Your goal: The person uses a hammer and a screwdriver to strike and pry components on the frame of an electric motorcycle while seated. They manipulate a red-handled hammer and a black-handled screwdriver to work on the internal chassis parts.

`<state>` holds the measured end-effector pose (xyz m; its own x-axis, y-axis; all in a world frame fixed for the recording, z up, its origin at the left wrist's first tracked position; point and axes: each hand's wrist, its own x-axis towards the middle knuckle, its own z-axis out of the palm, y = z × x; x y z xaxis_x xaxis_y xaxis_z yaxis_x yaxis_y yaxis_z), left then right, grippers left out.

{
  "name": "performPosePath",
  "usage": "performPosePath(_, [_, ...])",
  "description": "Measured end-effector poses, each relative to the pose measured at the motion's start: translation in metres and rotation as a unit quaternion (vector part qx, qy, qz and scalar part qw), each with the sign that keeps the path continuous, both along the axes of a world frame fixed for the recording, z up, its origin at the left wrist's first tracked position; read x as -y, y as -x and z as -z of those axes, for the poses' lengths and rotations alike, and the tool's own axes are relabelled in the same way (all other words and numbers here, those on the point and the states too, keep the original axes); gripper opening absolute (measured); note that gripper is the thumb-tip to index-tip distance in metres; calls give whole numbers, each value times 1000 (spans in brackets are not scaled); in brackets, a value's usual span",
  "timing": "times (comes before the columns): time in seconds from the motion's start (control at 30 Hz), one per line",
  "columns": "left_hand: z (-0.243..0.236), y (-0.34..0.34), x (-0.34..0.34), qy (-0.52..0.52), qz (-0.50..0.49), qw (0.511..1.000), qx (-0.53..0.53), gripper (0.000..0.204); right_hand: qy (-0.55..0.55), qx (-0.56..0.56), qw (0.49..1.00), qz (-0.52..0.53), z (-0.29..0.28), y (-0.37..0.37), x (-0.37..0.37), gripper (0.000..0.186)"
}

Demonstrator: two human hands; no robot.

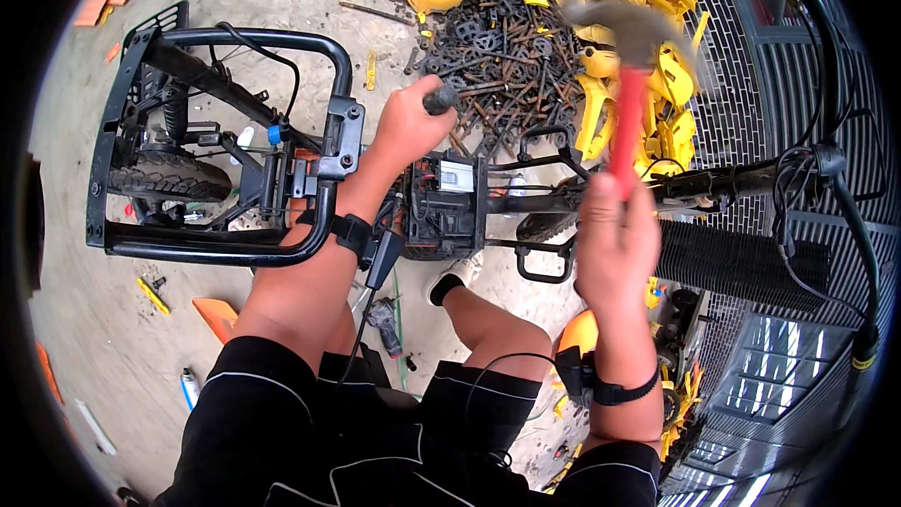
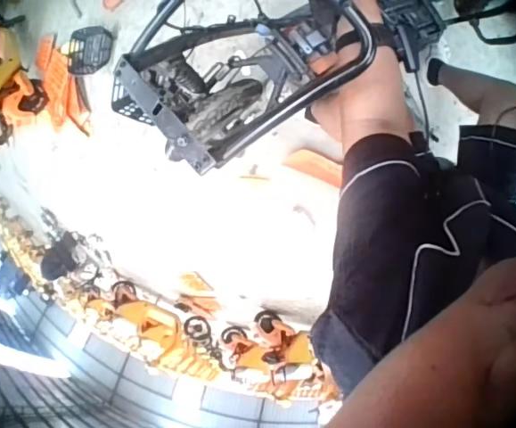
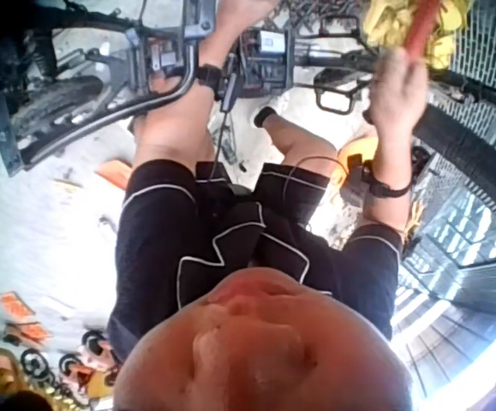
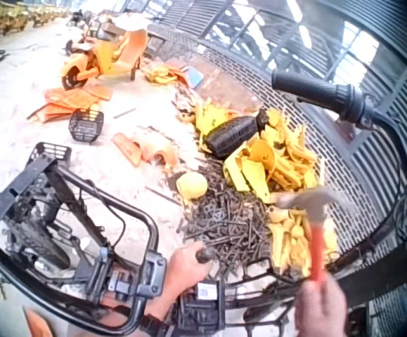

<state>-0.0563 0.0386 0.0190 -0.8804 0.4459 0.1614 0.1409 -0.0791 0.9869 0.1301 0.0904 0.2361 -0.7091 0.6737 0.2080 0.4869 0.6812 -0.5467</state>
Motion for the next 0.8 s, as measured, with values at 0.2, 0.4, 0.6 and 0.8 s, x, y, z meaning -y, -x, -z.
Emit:
performPosePath(0.2, [-9, -7, -12, 12, 30, 999, 6, 24, -175, 96, 970, -136, 57, -12, -6, 36])
performPosePath(0.4, [3, -2, -1, 1, 1, 1000, -3, 24, 84, -14, 996, -18, -6, 4, 2, 32])
performPosePath(0.6, [-6, -7, -8, 8, 18, 1000, 11, 23, -87, 204, 969, -110, 54, -9, -11, 37])
performPosePath(0.8, [2, -2, 0, 3, -8, 1000, -2, 25, 148, -146, 972, -107, -20, 5, -11, 31])
